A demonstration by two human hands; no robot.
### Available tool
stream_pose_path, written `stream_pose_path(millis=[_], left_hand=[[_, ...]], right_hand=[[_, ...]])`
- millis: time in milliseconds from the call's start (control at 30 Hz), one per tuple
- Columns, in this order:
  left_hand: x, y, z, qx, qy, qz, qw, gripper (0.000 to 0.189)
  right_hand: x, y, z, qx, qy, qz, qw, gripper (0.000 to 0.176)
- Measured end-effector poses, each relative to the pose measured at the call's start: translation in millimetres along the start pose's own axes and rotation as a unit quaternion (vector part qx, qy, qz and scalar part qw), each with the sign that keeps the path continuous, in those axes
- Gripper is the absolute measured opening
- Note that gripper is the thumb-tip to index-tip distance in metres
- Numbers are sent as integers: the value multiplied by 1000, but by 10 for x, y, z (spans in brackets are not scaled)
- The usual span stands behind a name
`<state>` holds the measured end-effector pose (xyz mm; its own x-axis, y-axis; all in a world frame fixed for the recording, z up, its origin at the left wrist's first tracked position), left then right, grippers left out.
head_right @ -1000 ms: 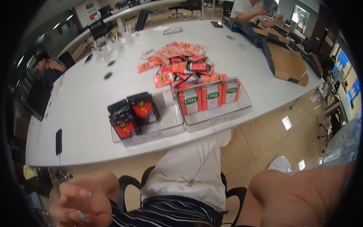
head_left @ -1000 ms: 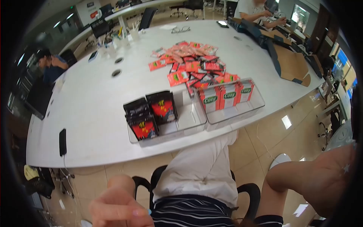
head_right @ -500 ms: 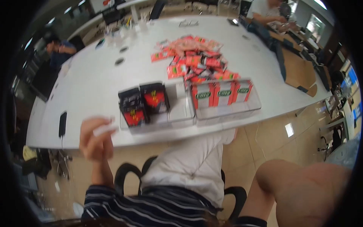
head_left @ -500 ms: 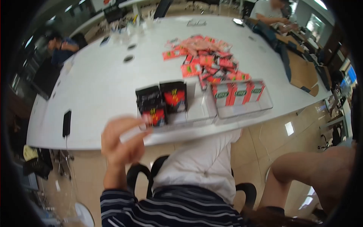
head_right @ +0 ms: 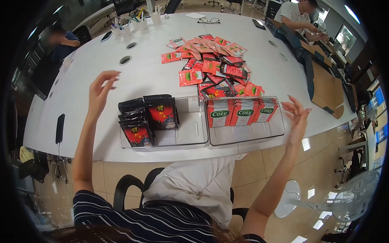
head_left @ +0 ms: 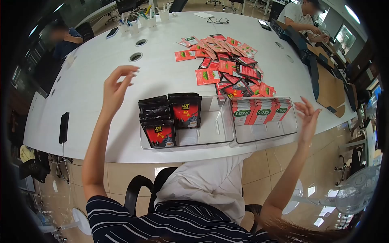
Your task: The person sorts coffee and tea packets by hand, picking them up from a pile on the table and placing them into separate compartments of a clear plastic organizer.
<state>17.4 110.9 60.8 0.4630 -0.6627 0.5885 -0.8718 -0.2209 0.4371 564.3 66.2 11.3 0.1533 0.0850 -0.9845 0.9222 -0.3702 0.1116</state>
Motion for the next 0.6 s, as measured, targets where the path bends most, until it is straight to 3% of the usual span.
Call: stream_pose_path(millis=[100, 233, 300, 400, 600], left_hand=[[-525, -417, -277, -109, 24, -18, 994, 20], [-903, -1089, -524, -199, -5, -30, 980, 27], [-802, -1400, -663, -214, -44, -30, 975, 30], [-506, -1881, -806, -274, -223, 1, 935, 32], [-98, -2477, -1210, -426, -223, 23, 877, 37]], right_hand=[[714, -25, -136, 12, -60, -108, 992, 74], [631, 19, -95, 4, -96, -178, 979, 73], [611, 28, -72, 20, -97, -172, 980, 72], [626, 44, -94, 18, -92, -156, 983, 71], [592, 27, -88, 34, -93, -135, 986, 70]])
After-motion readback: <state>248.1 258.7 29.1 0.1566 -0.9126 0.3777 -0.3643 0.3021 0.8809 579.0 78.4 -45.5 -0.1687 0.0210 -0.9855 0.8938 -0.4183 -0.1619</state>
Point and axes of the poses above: each hand's wrist, its own z-axis away from the middle knuckle, its own y-axis out of the back of the hand, x = y × z, the point moved 9 cm from there along -z, towards the middle knuckle, and after that the axes turned 14 degrees about -y, right-handed, at the moved point
